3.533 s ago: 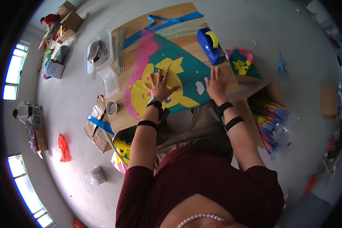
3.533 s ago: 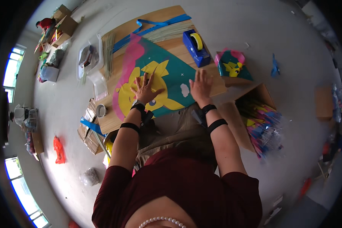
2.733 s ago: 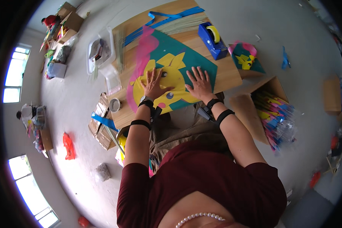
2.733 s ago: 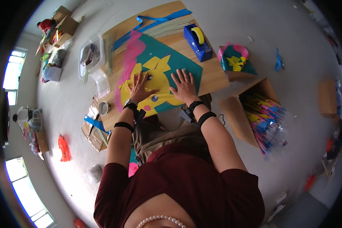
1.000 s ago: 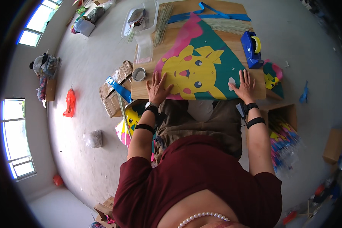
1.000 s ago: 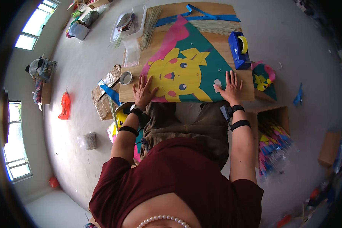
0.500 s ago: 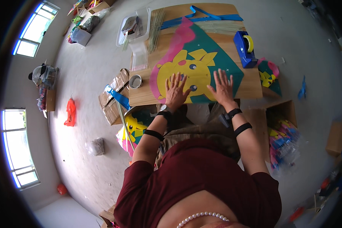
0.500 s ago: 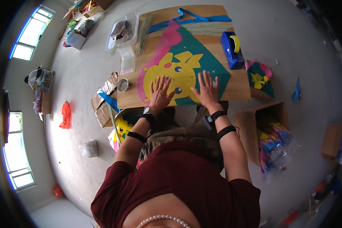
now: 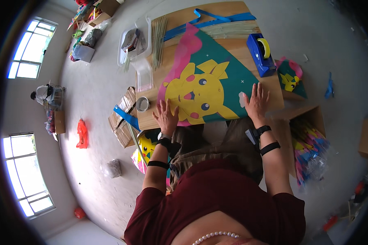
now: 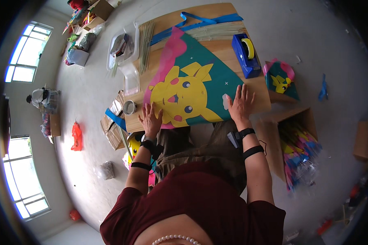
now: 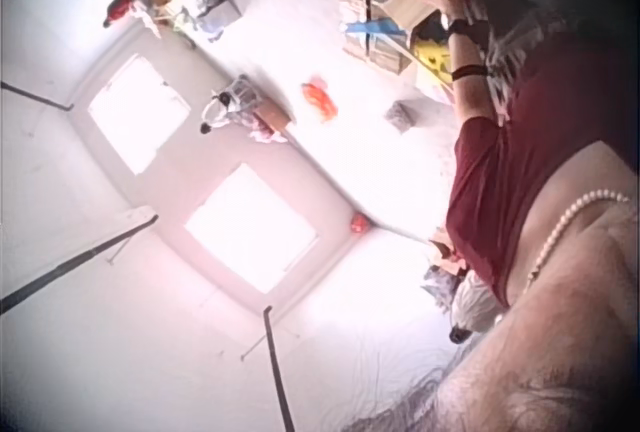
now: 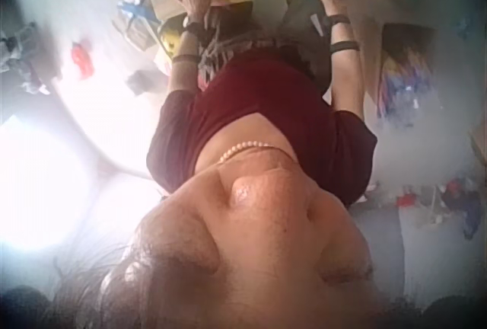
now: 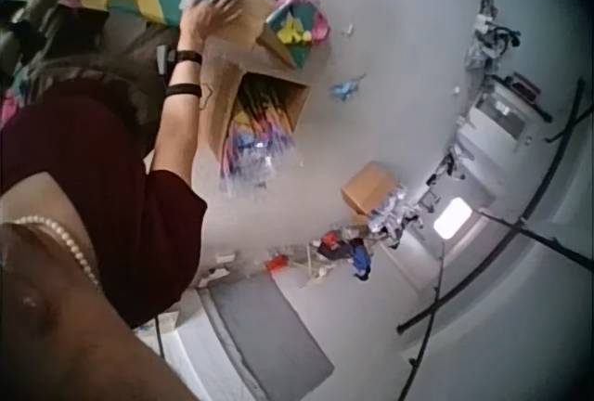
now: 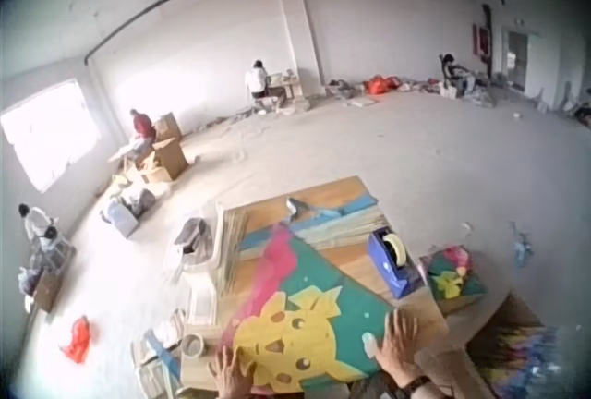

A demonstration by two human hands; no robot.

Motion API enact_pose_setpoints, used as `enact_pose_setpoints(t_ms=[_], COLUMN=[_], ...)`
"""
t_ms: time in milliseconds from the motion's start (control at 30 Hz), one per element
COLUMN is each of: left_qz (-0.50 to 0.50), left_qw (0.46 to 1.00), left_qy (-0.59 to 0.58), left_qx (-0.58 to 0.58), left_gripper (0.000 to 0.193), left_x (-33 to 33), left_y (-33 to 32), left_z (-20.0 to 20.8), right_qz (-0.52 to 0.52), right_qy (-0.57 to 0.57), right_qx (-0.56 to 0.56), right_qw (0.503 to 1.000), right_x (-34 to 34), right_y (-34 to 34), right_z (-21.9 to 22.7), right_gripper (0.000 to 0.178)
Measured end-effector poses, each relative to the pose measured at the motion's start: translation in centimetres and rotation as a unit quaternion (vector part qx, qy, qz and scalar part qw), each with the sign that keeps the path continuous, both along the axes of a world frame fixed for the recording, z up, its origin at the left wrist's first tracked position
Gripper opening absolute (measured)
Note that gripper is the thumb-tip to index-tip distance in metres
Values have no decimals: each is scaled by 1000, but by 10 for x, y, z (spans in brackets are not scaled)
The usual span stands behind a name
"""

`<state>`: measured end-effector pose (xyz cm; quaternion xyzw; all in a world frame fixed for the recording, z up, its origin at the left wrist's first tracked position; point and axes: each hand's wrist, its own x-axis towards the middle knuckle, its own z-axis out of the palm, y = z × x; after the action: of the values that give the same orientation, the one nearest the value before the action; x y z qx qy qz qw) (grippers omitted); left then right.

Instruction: The person assembles a Pikachu-themed kite by smoothing the printed fabric, applying clear tape to secure edges, and attaching a bamboo stick to the kite's frame. They handle the kite and tape by hand throughout the process.

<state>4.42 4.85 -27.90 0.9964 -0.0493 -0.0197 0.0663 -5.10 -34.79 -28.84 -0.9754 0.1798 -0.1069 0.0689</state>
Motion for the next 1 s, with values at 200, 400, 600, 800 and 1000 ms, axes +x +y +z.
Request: enact_pose_setpoints(t_ms=[200,400,600,800,1000], left_qz=[-218,-332,-331,-368,-388], left_qw=[953,925,928,908,901], left_qy=[-138,-144,-157,-195,-193], left_qx=[-156,-116,-70,-41,29], left_gripper=[34,26,24,18,15], left_x=[81,201,270,295,299], left_y=[-129,-246,-300,-337,-355], left_z=[49,36,16,11,15], right_qz=[197,212,204,206,197], right_qy=[-101,-78,-54,-42,-36], right_qx=[36,93,99,110,124], right_qw=[974,970,972,971,972], right_x=[33,39,40,42,41], right_y=[28,30,29,28,26], right_z=[1,0,3,7,6], right_gripper=[46,45,48,50,53])
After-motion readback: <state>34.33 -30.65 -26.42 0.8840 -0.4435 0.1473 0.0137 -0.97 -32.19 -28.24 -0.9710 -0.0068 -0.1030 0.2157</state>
